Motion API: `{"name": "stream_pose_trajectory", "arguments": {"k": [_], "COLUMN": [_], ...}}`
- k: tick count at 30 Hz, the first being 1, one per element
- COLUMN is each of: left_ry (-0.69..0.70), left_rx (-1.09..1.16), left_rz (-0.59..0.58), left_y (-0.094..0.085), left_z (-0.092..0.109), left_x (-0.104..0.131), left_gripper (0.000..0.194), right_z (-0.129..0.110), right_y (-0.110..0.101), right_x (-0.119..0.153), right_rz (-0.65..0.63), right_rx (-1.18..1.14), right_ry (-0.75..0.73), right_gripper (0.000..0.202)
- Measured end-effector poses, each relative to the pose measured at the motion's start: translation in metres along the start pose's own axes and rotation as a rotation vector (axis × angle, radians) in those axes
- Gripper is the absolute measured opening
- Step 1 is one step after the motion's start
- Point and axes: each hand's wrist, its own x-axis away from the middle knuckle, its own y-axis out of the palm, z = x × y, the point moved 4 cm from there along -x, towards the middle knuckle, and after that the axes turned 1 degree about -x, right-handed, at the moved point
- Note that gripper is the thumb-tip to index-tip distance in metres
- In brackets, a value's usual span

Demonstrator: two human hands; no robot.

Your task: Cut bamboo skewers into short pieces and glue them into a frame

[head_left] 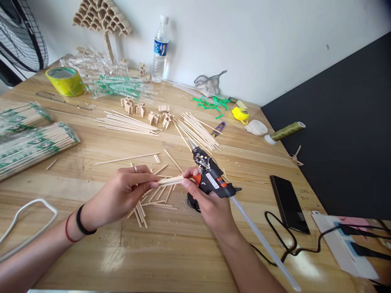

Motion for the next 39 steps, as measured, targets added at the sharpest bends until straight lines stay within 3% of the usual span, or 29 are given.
{"name": "stream_pose_trajectory", "arguments": {"k": [5,21,39], "left_ry": [-0.074,-0.123,-0.214], "left_rx": [-0.040,-0.023,-0.011], "left_rz": [-0.036,-0.086,-0.111], "left_y": [0.0007,0.0015,0.0020], "left_z": [0.0003,0.0016,-0.0034], "left_x": [0.0016,0.0016,0.0018], "left_gripper": [0.018,0.022,0.026], "right_z": [0.0012,-0.0022,-0.0038], "right_y": [0.0000,0.0017,0.0035], "right_x": [-0.0001,0.0021,-0.0006], "right_rz": [0.040,0.000,0.034], "right_rx": [-0.007,0.000,-0.002], "right_ry": [0.010,-0.043,0.000], "right_gripper": [0.010,0.011,0.017]}}
